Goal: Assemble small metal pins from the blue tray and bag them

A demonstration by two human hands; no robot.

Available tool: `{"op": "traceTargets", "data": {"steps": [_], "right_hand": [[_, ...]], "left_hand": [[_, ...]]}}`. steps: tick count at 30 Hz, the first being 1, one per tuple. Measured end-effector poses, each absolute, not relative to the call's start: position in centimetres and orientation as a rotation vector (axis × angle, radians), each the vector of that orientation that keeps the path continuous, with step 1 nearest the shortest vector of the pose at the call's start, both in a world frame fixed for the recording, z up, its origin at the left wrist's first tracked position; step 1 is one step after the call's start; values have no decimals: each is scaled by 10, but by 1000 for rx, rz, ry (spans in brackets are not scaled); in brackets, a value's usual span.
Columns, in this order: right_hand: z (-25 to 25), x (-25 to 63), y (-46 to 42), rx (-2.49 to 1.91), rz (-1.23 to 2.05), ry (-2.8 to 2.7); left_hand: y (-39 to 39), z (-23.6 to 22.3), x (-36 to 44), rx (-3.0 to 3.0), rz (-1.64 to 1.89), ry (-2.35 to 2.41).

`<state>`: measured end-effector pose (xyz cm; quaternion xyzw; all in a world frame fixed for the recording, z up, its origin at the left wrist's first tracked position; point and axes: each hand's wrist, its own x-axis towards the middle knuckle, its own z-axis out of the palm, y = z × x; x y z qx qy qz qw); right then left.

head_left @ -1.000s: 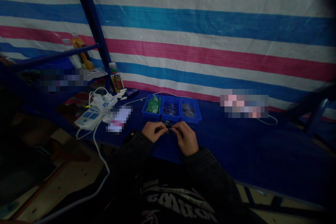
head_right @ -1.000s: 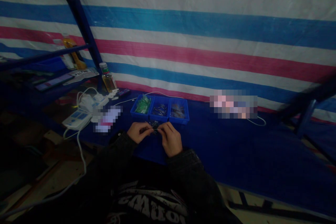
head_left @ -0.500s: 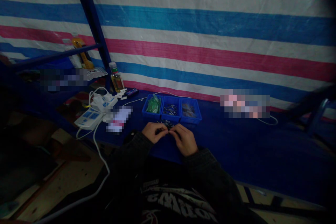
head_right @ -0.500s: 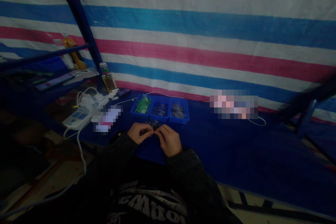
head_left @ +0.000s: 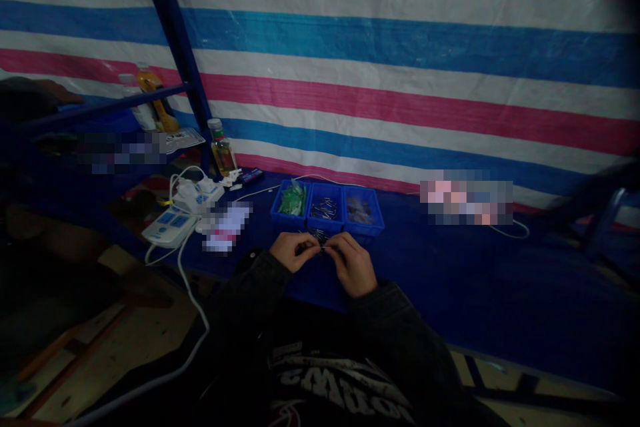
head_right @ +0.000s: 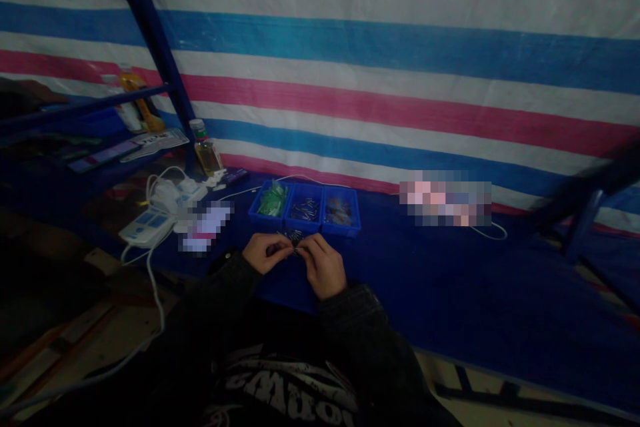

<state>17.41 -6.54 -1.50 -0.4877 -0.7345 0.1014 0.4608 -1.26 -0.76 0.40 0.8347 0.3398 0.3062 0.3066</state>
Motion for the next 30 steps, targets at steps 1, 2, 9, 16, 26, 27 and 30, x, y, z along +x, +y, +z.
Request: {"op": "traceTargets", "data": {"steps": [1,2,9,16,26,27,30], "right_hand": [[-15,174,-65,-1208,243,-1796],[-15,174,-65,-1217,236,-1785],[-11,178,-64,-1264,158,-1714],[12,185,-30,-1460,-49,-1417],[-15,180,-52,-1394,117,-1815],[-19,180,-56,-1389,150,-1870],[-24,178,-62,-1424,215,-1969]], "left_hand": [[-7,4,-13,2203,820,916],[-7,3,-13,2196,829,929],[-6,1,-13,2143,921,983],[-4,0,-13,2089,984,1086],[-5,2,-12,2067,987,1072],[-5,2,-12,2066,988,1071],[-5,1,-12,2063,991,1068]]}}
